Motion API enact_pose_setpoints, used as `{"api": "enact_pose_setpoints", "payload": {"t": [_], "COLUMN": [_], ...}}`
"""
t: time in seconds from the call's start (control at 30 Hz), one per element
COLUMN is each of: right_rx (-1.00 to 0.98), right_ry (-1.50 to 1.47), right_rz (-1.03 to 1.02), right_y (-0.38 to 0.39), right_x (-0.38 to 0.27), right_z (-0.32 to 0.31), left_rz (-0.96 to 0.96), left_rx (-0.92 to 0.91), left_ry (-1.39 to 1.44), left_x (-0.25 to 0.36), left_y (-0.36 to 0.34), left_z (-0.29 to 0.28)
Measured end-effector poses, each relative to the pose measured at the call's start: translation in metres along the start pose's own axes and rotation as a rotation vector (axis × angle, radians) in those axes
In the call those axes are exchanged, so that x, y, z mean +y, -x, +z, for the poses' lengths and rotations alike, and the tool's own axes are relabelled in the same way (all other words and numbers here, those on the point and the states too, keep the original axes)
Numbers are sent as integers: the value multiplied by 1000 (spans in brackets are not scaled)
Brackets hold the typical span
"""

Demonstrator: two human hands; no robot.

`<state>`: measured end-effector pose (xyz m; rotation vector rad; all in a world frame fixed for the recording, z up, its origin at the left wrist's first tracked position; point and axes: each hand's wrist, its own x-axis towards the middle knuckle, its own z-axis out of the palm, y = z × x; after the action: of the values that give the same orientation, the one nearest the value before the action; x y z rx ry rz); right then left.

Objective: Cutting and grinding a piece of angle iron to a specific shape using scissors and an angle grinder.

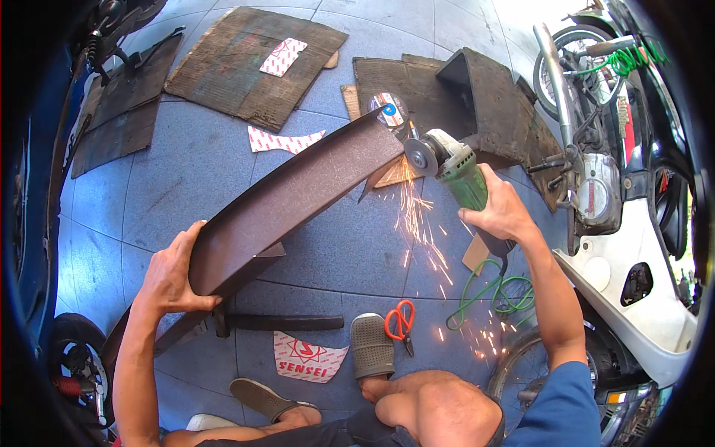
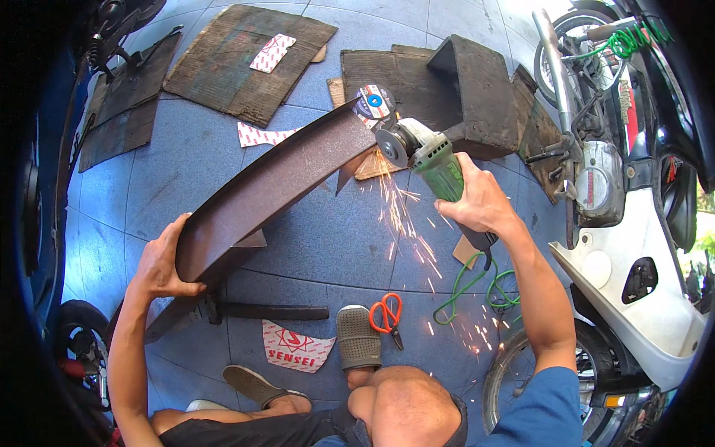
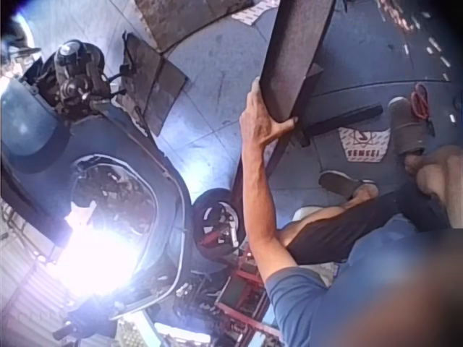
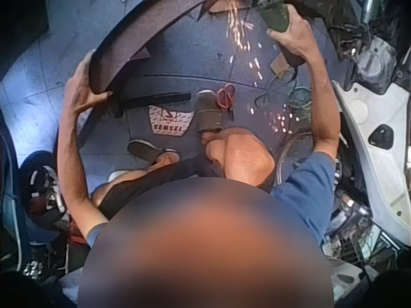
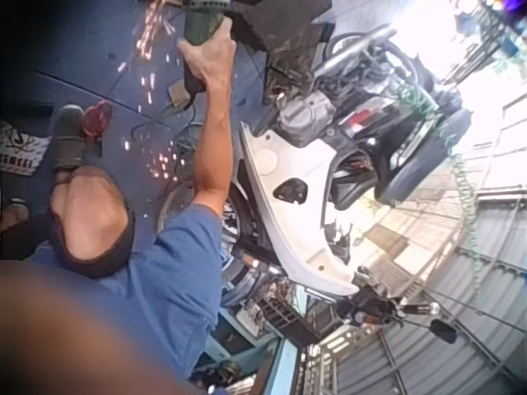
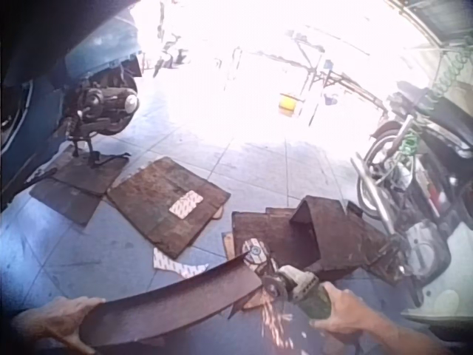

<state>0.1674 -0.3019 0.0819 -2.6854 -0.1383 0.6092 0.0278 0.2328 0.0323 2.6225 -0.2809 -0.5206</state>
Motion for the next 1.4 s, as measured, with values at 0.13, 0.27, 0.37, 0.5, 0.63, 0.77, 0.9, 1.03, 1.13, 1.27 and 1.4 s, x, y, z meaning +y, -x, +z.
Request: {"api": "enact_pose_setpoints", "payload": {"t": [0.13,0.27,0.37,0.5,0.63,0.77,0.9,1.03,1.13,1.27,1.4], "right_rx": [8,-19,15,2,23,20,6,5,39,51,8], "right_ry": [-5,-6,7,-5,8,-7,-40,6,-7,32,-5], "right_rz": [-12,18,-36,-31,-57,-27,-22,10,-44,-52,-22], "right_y": [-2,-6,-4,-7,-8,-10,-11,-7,-7,-7,-7], "right_x": [3,-1,3,3,4,-5,-5,-9,-3,-6,-5], "right_z": [0,-1,-5,0,1,-1,1,-1,4,5,5], "left_rz": [6,6,18,10,5,28,-5,19,18,15,-8], "left_rx": [-3,8,8,14,0,15,-3,19,17,9,-16], "left_ry": [-4,4,-7,8,19,-10,-5,-14,-16,-41,-53], "left_x": [2,-1,4,-1,-1,2,5,4,4,3,7], "left_y": [-2,-2,-3,-2,-4,-2,0,0,0,1,0], "left_z": [0,3,-4,-1,0,3,2,4,4,6,4]}}
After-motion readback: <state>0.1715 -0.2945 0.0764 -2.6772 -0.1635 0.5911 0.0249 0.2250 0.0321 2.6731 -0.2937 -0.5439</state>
